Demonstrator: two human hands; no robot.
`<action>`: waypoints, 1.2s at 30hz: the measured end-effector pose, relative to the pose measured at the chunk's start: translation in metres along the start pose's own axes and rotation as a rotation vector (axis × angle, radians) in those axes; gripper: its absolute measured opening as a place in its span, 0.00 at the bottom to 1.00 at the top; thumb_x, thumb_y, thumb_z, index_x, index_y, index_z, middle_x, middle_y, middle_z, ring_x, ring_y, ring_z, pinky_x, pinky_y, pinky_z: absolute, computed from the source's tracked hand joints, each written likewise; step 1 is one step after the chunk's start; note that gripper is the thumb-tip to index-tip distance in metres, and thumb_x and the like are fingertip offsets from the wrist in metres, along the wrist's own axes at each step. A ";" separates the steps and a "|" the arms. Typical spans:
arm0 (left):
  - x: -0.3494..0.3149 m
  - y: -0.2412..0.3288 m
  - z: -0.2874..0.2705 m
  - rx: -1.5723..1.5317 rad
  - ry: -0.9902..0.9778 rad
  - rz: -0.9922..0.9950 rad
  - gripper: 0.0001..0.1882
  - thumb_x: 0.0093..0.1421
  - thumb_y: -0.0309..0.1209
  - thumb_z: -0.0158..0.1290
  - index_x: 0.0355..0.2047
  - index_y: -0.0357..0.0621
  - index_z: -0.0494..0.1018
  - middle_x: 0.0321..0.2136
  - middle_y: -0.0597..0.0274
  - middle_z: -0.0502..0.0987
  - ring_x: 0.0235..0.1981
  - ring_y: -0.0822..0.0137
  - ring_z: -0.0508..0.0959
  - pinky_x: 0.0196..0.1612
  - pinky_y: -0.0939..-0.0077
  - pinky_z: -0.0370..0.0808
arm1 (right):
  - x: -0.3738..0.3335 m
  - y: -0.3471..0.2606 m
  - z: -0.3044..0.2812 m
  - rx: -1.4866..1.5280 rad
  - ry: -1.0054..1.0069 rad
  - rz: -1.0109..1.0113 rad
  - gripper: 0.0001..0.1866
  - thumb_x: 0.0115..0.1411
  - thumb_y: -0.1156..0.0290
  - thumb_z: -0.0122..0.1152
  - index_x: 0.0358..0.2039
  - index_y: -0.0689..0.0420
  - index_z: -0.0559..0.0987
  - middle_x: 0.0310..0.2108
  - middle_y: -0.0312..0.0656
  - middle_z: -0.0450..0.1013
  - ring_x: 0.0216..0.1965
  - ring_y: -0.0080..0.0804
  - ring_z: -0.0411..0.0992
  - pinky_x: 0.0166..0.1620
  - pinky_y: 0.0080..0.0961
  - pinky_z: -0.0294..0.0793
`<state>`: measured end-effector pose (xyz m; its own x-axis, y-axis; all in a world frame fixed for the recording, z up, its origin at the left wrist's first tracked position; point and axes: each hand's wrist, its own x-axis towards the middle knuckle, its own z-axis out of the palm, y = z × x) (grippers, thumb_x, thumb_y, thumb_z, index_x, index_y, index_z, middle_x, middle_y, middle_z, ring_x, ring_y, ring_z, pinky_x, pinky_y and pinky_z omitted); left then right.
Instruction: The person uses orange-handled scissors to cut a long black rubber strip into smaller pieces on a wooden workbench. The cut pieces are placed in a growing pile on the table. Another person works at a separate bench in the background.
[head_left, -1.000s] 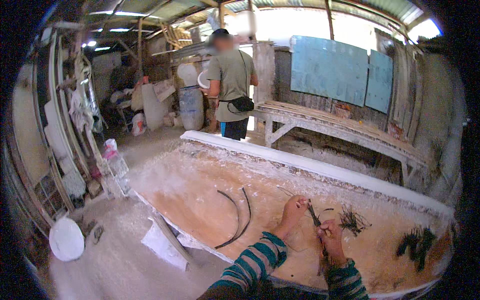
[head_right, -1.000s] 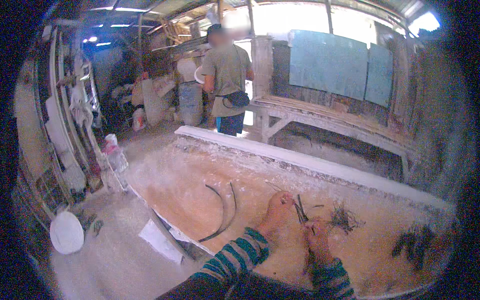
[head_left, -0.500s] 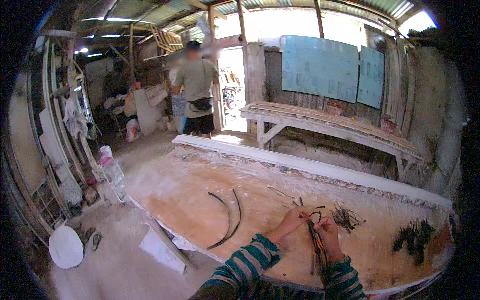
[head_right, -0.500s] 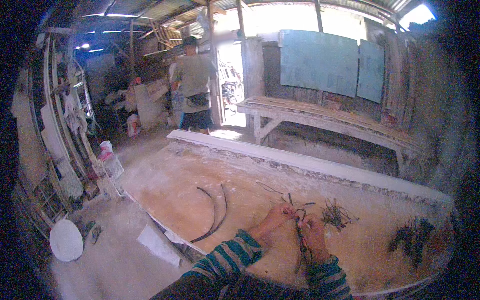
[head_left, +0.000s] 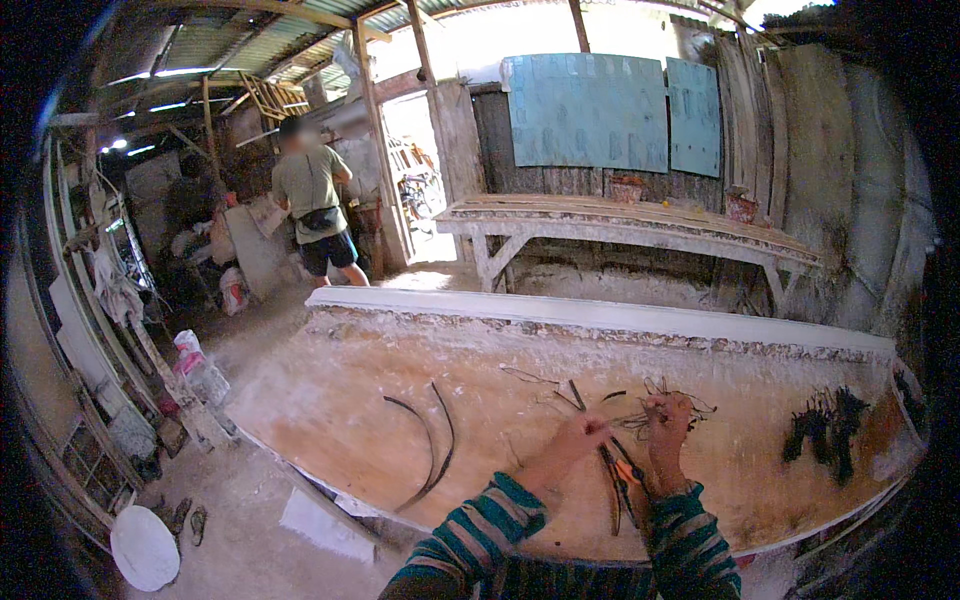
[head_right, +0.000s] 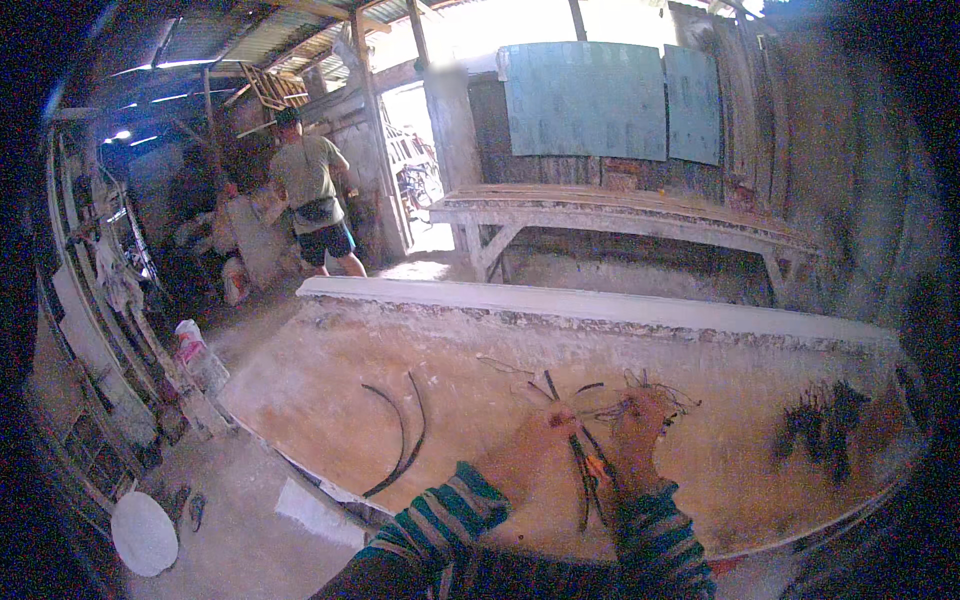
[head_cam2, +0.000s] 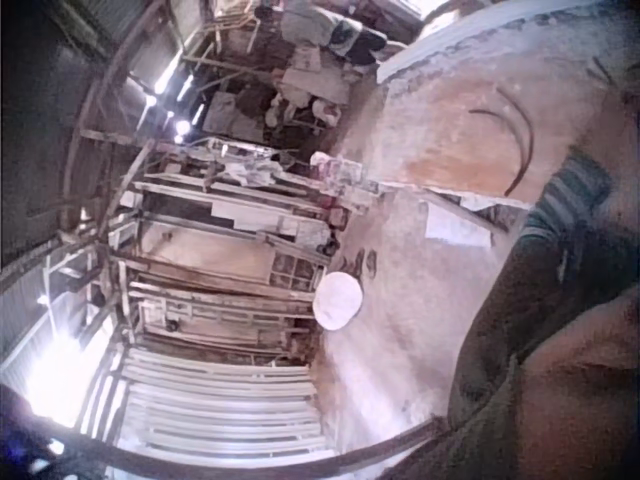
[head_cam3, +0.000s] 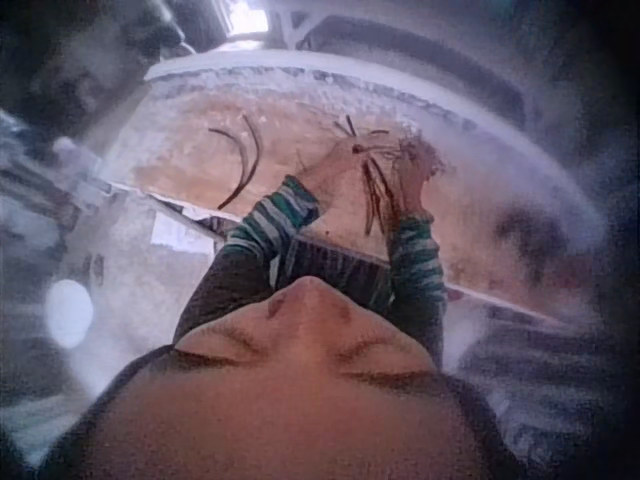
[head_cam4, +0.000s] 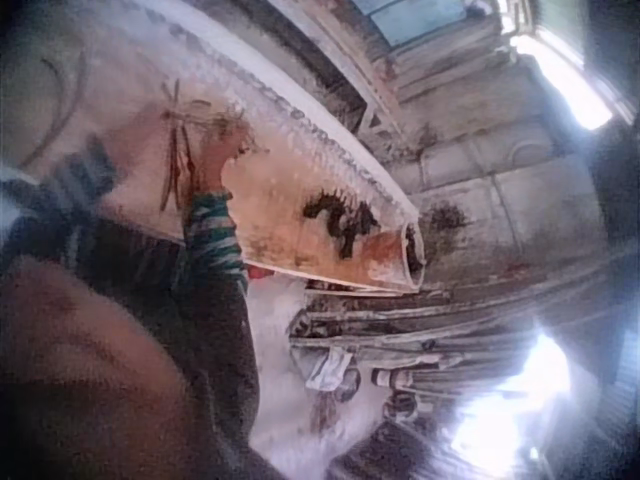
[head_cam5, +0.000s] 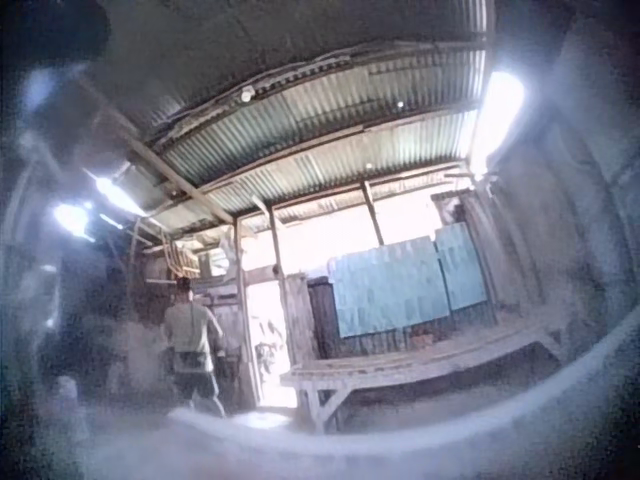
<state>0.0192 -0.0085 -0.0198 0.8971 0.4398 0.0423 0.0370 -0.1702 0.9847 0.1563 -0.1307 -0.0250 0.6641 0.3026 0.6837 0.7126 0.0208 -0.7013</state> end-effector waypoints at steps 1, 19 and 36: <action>0.003 0.003 -0.008 0.035 0.118 0.064 0.11 0.53 0.36 0.54 0.29 0.40 0.70 0.23 0.65 0.71 0.27 0.74 0.69 0.30 0.77 0.66 | -0.002 -0.004 0.000 -0.034 -0.027 -0.052 0.07 0.47 0.80 0.60 0.28 0.58 0.72 0.32 0.38 0.64 0.36 0.29 0.62 0.38 0.24 0.62; 0.024 -0.027 -0.038 -0.089 0.420 0.285 0.05 0.52 0.27 0.54 0.25 0.37 0.74 0.24 0.64 0.75 0.26 0.75 0.73 0.30 0.82 0.69 | -0.030 -0.044 0.022 0.259 -0.688 -0.315 0.05 0.46 0.71 0.61 0.26 0.55 0.77 0.31 0.39 0.72 0.39 0.40 0.68 0.45 0.35 0.66; -0.018 0.026 0.011 -0.036 -0.341 0.315 0.08 0.55 0.31 0.52 0.30 0.39 0.71 0.23 0.71 0.71 0.28 0.78 0.70 0.33 0.83 0.67 | 0.005 0.006 -0.003 0.002 -0.044 0.143 0.06 0.45 0.81 0.57 0.22 0.60 0.69 0.20 0.37 0.67 0.22 0.23 0.63 0.29 0.21 0.65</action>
<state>0.0087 -0.0305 0.0032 0.9560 0.0557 0.2879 -0.2701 -0.2156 0.9384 0.1648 -0.1319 -0.0253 0.7479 0.3445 0.5674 0.6111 -0.0236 -0.7912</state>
